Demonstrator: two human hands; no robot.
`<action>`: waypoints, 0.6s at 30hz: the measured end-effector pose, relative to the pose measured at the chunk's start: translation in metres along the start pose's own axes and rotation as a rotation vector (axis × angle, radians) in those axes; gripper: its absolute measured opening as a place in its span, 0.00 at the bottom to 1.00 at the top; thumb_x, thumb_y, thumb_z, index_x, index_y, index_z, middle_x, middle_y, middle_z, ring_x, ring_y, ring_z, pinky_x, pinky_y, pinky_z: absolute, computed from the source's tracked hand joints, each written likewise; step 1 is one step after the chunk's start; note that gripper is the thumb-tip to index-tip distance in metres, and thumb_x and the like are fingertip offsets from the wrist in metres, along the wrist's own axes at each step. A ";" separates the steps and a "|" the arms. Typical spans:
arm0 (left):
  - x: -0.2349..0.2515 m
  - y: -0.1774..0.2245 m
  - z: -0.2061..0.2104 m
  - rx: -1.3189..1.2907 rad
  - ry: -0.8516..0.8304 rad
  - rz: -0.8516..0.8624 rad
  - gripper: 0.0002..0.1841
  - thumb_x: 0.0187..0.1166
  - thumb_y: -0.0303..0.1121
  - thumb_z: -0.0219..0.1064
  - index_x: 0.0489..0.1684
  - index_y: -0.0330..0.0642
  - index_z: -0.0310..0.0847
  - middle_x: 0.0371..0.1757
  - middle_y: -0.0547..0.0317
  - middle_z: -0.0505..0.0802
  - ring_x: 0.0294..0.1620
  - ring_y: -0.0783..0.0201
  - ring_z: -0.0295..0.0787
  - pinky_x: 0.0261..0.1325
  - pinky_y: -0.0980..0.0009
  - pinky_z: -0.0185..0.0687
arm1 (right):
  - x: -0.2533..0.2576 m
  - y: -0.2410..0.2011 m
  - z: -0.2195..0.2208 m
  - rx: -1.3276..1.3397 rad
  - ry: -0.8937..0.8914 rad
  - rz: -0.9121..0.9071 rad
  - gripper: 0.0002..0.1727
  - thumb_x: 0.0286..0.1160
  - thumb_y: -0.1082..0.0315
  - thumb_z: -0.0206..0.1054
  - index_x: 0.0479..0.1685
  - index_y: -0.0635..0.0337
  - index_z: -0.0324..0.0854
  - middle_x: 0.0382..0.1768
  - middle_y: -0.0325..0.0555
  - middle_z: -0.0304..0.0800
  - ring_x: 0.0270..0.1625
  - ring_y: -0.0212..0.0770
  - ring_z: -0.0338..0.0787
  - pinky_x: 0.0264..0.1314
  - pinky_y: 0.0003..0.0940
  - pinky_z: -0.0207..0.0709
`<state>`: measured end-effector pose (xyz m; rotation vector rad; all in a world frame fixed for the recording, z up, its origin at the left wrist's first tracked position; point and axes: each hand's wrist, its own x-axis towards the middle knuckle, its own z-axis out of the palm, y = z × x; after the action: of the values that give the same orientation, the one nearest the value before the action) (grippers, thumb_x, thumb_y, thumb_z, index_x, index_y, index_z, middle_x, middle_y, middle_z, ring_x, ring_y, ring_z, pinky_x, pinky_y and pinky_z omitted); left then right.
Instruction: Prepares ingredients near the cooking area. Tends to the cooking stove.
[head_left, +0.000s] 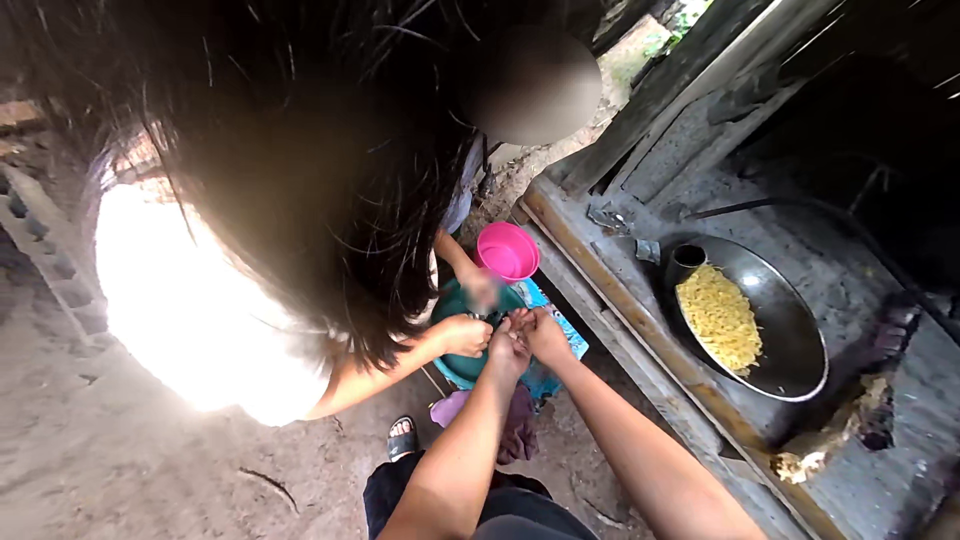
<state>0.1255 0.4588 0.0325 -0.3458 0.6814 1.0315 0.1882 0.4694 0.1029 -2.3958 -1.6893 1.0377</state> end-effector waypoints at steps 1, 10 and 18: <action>-0.002 0.001 -0.002 0.018 -0.013 -0.021 0.21 0.96 0.44 0.41 0.61 0.41 0.77 0.45 0.56 0.90 0.40 0.65 0.86 0.45 0.70 0.82 | 0.001 0.002 -0.004 0.010 -0.014 0.005 0.16 0.85 0.71 0.57 0.66 0.69 0.75 0.58 0.63 0.87 0.63 0.55 0.88 0.69 0.53 0.78; -0.002 -0.013 -0.006 0.021 0.092 0.160 0.14 0.95 0.36 0.47 0.59 0.38 0.76 0.31 0.59 0.82 0.24 0.68 0.75 0.32 0.74 0.77 | -0.005 0.000 0.001 0.035 -0.018 -0.007 0.14 0.87 0.69 0.56 0.64 0.66 0.76 0.50 0.58 0.88 0.52 0.51 0.90 0.61 0.50 0.82; -0.010 -0.005 0.010 -0.024 0.167 0.170 0.18 0.96 0.39 0.43 0.44 0.39 0.77 0.26 0.60 0.82 0.19 0.70 0.75 0.25 0.76 0.74 | -0.005 0.002 0.010 -0.045 0.020 -0.098 0.14 0.87 0.70 0.55 0.63 0.69 0.76 0.61 0.63 0.85 0.65 0.56 0.87 0.70 0.52 0.78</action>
<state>0.1304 0.4552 0.0459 -0.4033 0.8600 1.1822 0.1838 0.4609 0.0967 -2.3143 -1.8226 0.9683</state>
